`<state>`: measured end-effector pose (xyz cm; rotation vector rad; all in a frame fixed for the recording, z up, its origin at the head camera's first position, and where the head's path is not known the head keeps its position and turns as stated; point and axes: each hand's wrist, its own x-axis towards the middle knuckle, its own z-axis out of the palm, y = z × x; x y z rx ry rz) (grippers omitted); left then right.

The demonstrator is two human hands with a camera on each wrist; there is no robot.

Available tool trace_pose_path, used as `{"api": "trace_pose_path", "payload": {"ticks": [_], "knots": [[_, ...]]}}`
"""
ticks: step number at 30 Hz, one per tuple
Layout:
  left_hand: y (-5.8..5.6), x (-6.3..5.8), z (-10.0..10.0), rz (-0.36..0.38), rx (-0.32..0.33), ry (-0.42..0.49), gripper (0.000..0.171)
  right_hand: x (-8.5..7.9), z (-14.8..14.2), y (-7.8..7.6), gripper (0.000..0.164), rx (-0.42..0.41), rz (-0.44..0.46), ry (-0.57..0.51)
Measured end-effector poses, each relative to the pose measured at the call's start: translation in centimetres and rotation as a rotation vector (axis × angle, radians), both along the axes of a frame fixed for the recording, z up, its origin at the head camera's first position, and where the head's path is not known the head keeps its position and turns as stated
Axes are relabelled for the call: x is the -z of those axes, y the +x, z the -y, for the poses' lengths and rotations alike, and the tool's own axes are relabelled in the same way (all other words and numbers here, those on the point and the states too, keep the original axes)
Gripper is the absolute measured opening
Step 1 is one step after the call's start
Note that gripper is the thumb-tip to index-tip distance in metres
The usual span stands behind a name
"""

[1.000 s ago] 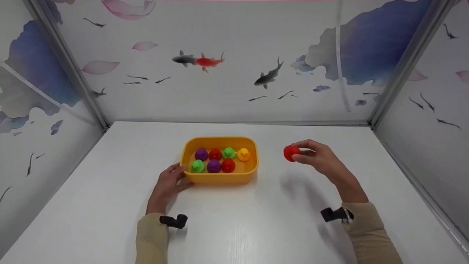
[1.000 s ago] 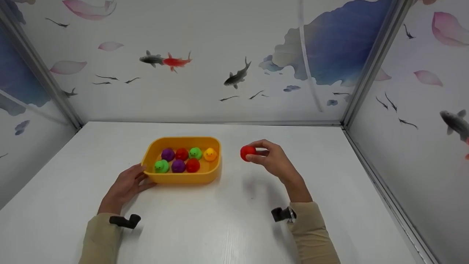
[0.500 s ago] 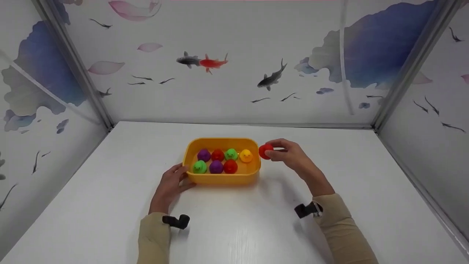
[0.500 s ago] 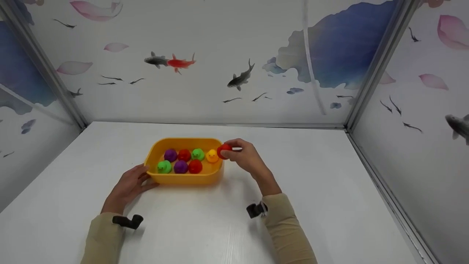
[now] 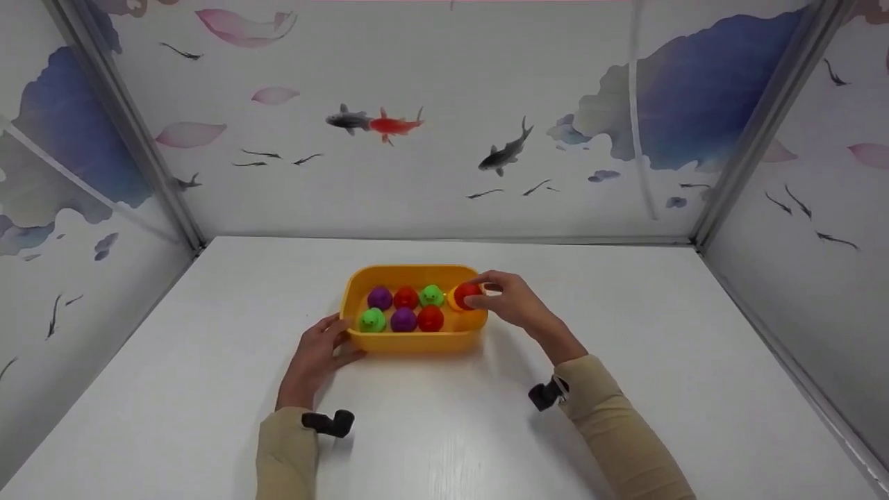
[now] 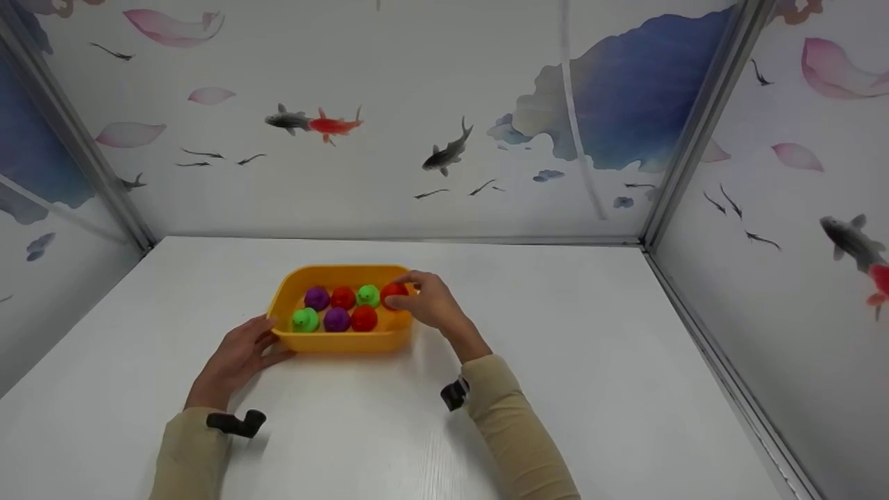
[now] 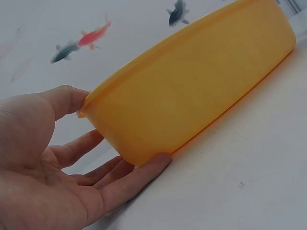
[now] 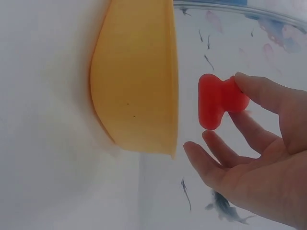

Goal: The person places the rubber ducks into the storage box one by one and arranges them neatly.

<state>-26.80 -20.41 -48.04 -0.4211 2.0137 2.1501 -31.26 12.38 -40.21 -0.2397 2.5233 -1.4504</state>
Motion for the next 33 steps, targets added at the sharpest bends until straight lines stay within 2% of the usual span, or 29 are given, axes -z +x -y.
{"api": "trace_pose_path", "payload": {"ticks": [6,11,16,25,33], "knots": [[-0.2,0.0,0.0,-0.013,0.013,0.005,0.055,1.5,0.2,-0.4,0.032,0.033,-0.011,0.024],[-0.4,-0.3,0.0,-0.029,0.015,-0.006,0.056,2.0,0.3,-0.5,0.034,0.052,-0.006,0.013],[-0.4,-0.5,-0.1,-0.015,0.012,-0.006,0.056,2.3,0.8,-0.5,0.035,0.086,0.049,0.031],[-0.1,-0.4,0.1,-0.019,0.02,0.001,0.057,3.5,2.0,-0.8,0.041,0.096,0.106,0.079],[0.0,0.1,0.1,0.003,0.007,-0.001,0.059,3.6,2.4,-1.0,0.042,0.11,0.147,0.1]]}}
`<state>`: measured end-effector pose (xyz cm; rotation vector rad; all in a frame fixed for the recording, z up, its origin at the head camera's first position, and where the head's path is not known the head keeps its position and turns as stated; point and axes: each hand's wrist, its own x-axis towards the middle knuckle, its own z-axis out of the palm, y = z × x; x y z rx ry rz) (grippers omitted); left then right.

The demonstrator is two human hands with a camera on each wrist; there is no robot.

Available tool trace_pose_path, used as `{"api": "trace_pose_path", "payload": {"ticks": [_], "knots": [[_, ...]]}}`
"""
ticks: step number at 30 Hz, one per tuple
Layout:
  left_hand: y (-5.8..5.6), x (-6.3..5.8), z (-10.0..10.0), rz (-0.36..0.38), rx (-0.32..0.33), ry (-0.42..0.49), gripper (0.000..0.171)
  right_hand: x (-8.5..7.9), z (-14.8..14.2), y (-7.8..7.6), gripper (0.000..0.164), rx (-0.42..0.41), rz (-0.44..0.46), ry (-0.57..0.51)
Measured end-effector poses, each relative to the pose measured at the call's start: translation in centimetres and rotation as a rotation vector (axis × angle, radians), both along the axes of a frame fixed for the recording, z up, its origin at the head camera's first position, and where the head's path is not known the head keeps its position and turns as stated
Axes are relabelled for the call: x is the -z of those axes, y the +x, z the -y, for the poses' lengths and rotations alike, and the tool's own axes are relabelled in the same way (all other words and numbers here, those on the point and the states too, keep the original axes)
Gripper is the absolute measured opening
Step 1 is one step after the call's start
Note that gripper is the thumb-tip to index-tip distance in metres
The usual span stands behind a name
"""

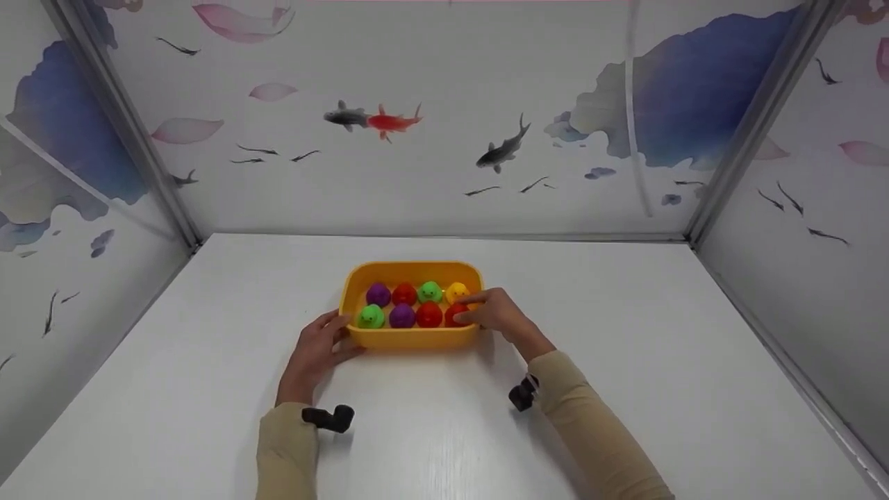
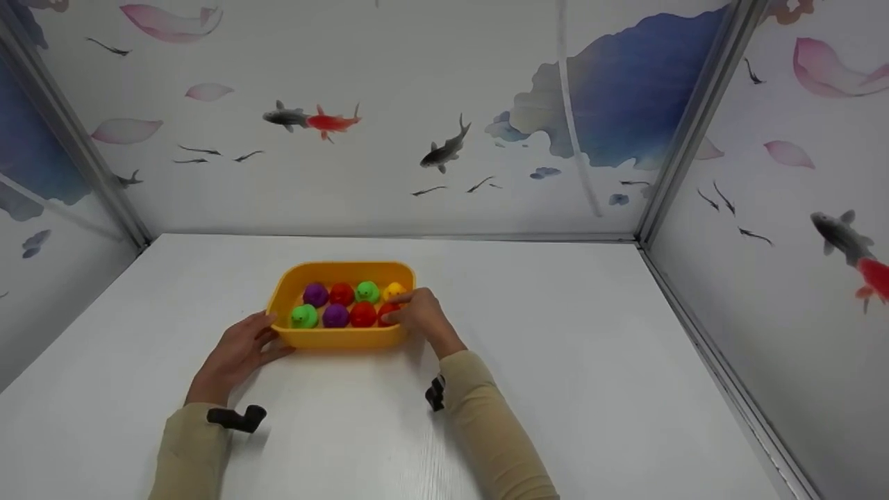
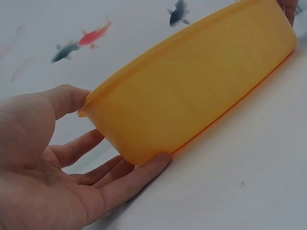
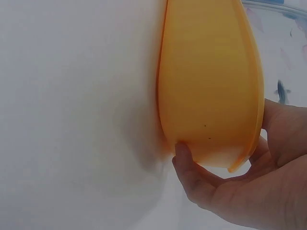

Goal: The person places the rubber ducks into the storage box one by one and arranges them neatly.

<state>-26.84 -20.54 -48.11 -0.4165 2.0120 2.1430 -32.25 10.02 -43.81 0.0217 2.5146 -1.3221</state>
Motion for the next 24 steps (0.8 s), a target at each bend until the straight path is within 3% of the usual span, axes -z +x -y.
{"api": "trace_pose_path", "payload": {"ticks": [8,13,24], "knots": [[-0.1,0.4,0.1,-0.004,-0.003,0.003,0.057,-0.1,0.6,-0.4,0.036,0.028,0.037,0.085],[-0.1,0.6,0.1,-0.001,-0.005,-0.003,0.056,-0.2,0.9,-0.4,0.038,0.065,0.047,0.081],[0.1,0.1,0.0,-0.011,0.004,-0.016,0.056,-0.7,1.2,-0.5,0.043,0.039,0.03,0.11]]}}
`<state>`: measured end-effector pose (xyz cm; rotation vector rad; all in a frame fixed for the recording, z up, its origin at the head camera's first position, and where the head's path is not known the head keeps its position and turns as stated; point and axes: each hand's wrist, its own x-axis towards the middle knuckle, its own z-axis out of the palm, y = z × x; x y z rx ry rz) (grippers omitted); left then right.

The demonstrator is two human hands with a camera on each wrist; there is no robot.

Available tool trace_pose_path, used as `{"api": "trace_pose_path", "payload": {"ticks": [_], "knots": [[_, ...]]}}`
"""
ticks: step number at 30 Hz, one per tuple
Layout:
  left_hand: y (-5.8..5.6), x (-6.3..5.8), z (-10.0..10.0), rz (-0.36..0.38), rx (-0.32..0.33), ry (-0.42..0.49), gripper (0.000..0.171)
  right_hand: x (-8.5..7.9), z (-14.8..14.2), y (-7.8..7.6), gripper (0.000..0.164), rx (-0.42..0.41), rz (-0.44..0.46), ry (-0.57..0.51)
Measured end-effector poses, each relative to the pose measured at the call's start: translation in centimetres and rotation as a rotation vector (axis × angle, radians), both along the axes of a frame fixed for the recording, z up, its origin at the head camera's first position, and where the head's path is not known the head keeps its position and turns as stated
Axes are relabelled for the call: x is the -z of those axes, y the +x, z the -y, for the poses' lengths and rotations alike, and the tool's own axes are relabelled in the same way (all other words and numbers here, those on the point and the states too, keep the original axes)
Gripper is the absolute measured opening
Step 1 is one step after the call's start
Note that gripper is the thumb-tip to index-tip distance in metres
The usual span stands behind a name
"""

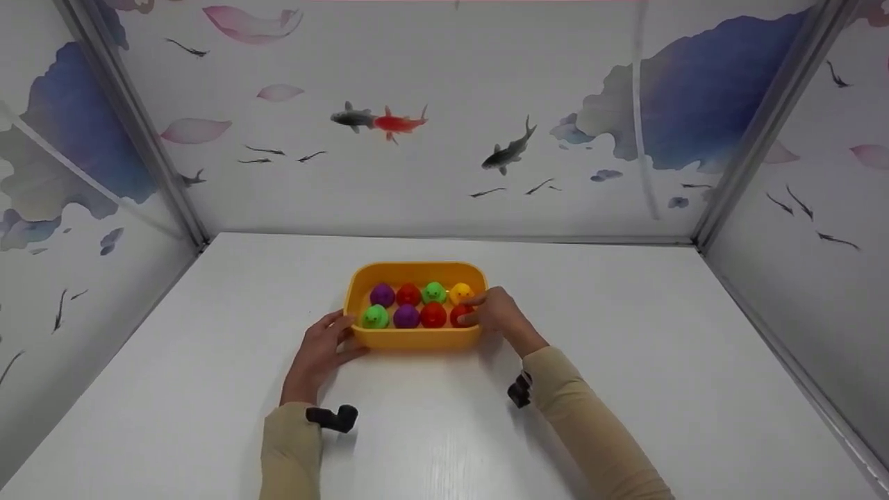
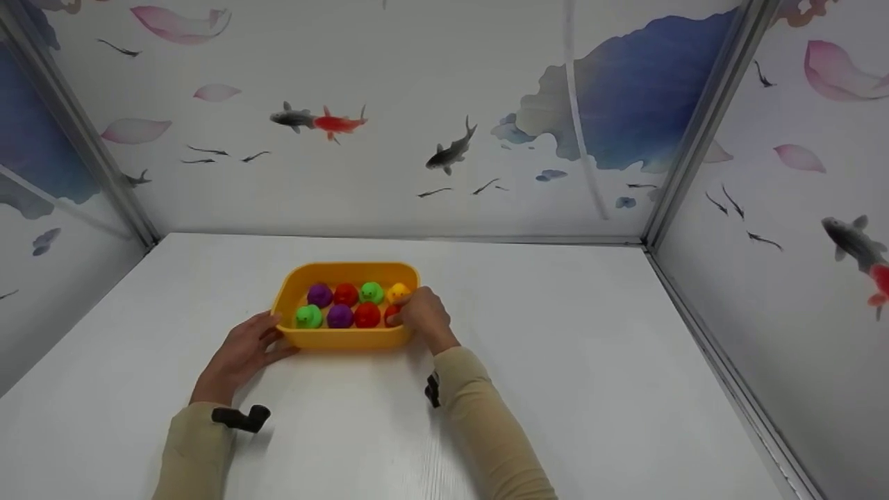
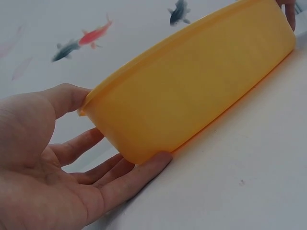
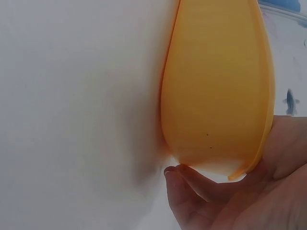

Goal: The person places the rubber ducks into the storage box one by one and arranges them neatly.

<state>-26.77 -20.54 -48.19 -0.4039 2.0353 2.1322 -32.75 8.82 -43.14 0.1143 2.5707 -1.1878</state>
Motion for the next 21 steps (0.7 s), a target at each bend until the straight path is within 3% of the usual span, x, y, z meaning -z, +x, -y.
{"api": "trace_pose_path", "payload": {"ticks": [8,14,21], "knots": [[-0.01,0.0,-0.03,0.006,-0.007,-0.005,0.057,-0.49,0.05,0.37,0.037,-0.027,-0.059,0.162],[-0.11,-0.06,-0.31,-0.007,-0.017,0.054,0.054,-0.43,-0.34,0.1,0.044,-0.068,-0.047,0.119],[0.11,-0.99,0.15,0.023,-0.002,0.023,0.056,-0.77,-0.68,-0.13,0.049,-0.099,0.0,0.046]]}}
